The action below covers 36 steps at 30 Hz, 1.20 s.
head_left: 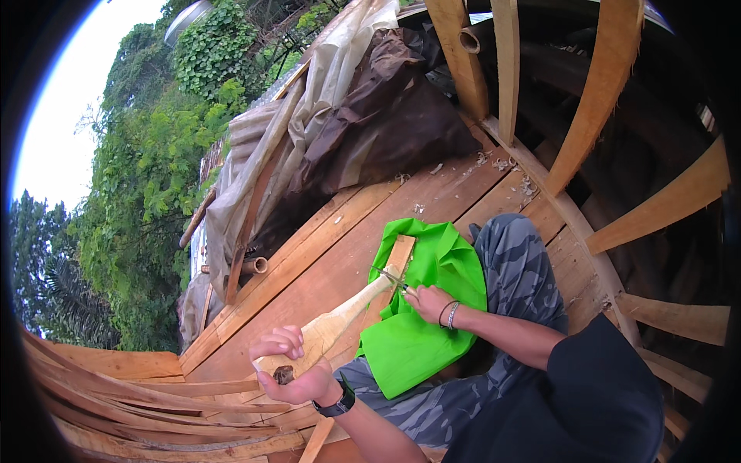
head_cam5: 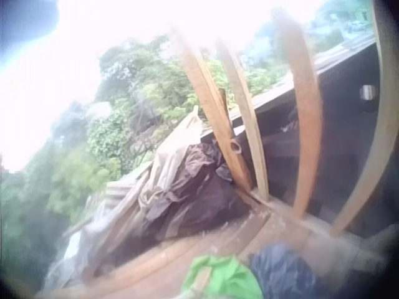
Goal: The person is carving a wooden handle using a knife. They hold the handle in their left hand and use the knife in their right hand to shave off thin strips of wood. The carving is performed over a bright green cloth placed on the wooden floor.
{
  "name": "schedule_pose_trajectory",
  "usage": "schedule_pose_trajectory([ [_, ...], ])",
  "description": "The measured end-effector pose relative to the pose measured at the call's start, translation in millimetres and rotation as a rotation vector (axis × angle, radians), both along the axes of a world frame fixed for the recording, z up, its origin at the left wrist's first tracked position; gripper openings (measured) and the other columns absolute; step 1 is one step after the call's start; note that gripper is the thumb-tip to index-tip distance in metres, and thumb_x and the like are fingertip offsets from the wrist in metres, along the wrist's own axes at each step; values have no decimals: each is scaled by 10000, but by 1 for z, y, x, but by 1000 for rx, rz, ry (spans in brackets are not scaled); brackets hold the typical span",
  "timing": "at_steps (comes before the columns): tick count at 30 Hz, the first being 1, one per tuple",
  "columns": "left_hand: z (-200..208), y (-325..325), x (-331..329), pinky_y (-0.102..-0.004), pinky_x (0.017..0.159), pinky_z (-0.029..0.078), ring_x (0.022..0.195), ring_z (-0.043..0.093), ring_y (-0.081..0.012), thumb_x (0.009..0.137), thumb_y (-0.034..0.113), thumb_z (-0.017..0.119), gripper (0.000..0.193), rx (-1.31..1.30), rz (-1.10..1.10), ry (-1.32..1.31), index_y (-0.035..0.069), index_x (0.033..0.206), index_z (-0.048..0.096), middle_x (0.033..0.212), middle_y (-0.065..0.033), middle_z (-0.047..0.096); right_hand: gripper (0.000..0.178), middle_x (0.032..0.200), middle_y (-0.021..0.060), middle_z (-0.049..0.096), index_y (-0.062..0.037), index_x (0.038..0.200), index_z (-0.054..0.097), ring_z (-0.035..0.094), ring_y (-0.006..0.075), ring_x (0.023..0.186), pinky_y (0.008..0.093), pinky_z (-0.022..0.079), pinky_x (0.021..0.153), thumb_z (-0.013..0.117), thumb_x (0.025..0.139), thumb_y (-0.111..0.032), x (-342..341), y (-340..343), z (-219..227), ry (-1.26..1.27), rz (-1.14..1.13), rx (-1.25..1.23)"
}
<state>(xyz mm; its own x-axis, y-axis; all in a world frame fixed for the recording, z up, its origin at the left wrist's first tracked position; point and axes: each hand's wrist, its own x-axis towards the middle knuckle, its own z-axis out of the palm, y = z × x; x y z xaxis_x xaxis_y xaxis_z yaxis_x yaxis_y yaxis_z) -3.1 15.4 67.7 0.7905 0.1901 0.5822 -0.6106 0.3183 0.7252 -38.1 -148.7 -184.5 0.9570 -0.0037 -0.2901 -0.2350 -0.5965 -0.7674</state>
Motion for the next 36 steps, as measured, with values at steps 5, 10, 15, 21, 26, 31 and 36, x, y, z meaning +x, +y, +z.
schedule_pose_trajectory([
  [5,-6,7,-1,-266,519,298,511,324,-110,894,409,353,386,-12,51,11,56,744,404,618,-31,358,463,781,280,629,-5,910,593,617,451,718,525,500,691,405,961,-426,-2,9,37,-54,4,70],
  [10,-2,6,0,-261,527,301,511,324,-108,891,407,355,381,16,47,-3,59,742,401,616,-29,348,491,734,269,623,-2,910,576,627,435,715,519,505,684,398,957,-457,1,13,37,-41,9,28],
  [15,-2,-1,0,-258,519,291,511,320,-108,892,401,352,378,-13,23,7,57,744,399,609,-27,339,478,744,265,629,3,909,569,631,427,708,512,511,677,392,965,-438,-1,0,15,-34,-21,-9],
  [21,-5,13,-4,-258,523,291,509,324,-110,892,399,353,375,7,28,5,57,744,400,594,-25,333,473,775,250,640,-1,949,598,632,425,717,526,509,681,392,967,-426,-8,12,57,-109,116,44],
  [26,1,-3,-2,-263,520,294,505,327,-114,897,406,353,386,8,27,-9,57,740,407,592,-28,338,437,805,259,642,-3,913,533,644,411,748,526,511,677,377,977,-405,4,-5,5,92,39,-81],
  [31,-1,0,-4,-269,522,298,504,330,-117,898,404,357,389,22,11,-18,53,742,414,594,-30,345,355,800,270,635,6,968,483,642,417,745,520,514,685,405,972,-340,-2,13,-4,-48,-84,-128],
  [36,0,0,-4,-265,563,289,542,322,-109,899,417,363,381,44,-35,5,71,753,429,596,-9,340,330,828,267,637,7,970,520,639,426,740,515,516,670,403,973,-301,7,10,-23,51,-59,-74],
])
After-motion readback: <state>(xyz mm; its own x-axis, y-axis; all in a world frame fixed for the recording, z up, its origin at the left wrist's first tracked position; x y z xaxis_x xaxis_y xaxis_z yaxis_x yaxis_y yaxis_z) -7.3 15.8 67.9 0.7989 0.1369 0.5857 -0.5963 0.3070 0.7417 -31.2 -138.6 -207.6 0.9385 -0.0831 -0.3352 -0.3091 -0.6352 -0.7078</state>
